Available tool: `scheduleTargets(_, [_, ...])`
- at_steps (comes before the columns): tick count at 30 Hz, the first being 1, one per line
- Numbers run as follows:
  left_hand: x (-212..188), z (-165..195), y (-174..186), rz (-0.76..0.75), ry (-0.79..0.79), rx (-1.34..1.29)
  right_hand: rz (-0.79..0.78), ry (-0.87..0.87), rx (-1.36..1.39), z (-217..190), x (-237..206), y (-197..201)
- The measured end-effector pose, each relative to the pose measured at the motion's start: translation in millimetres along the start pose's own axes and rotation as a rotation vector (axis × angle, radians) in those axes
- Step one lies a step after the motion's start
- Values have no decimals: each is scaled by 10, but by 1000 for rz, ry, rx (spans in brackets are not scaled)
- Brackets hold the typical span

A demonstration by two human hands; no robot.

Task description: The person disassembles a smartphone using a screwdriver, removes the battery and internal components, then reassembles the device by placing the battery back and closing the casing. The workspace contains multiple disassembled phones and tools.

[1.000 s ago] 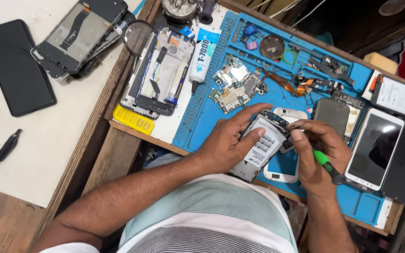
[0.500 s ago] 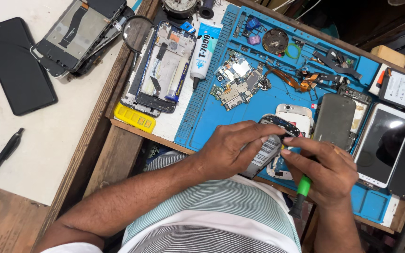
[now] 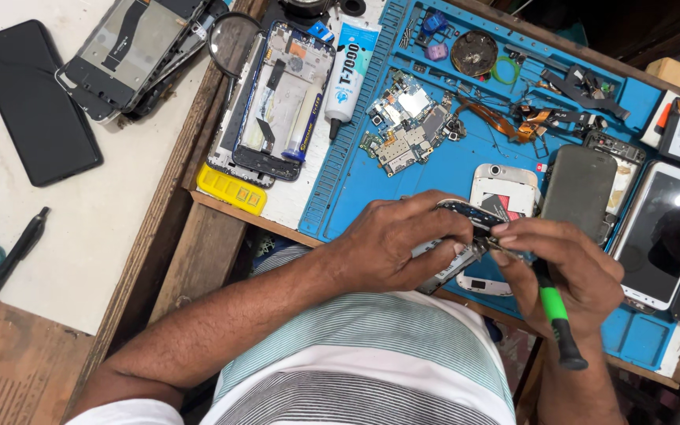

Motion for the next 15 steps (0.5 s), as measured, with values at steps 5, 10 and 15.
scheduleTargets(5, [20, -29, 40, 53, -16, 17, -78, 13, -64, -62, 28, -85])
scheduleTargets(10, [88, -160, 41, -10, 49, 114, -41, -73, -129, -22, 102, -141])
scheduleTargets(15, [151, -264, 61, -92, 116, 109, -19, -385, 283, 187, 51, -218])
Point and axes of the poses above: each hand's wrist, its own x-axis towards the middle knuckle, its own y-axis out of the back of the hand, z = x × y, the point moved 2 cm from there along x, towards the middle knuckle, and after that the axes turned 3 degrees about z, right-handed, at the moved point
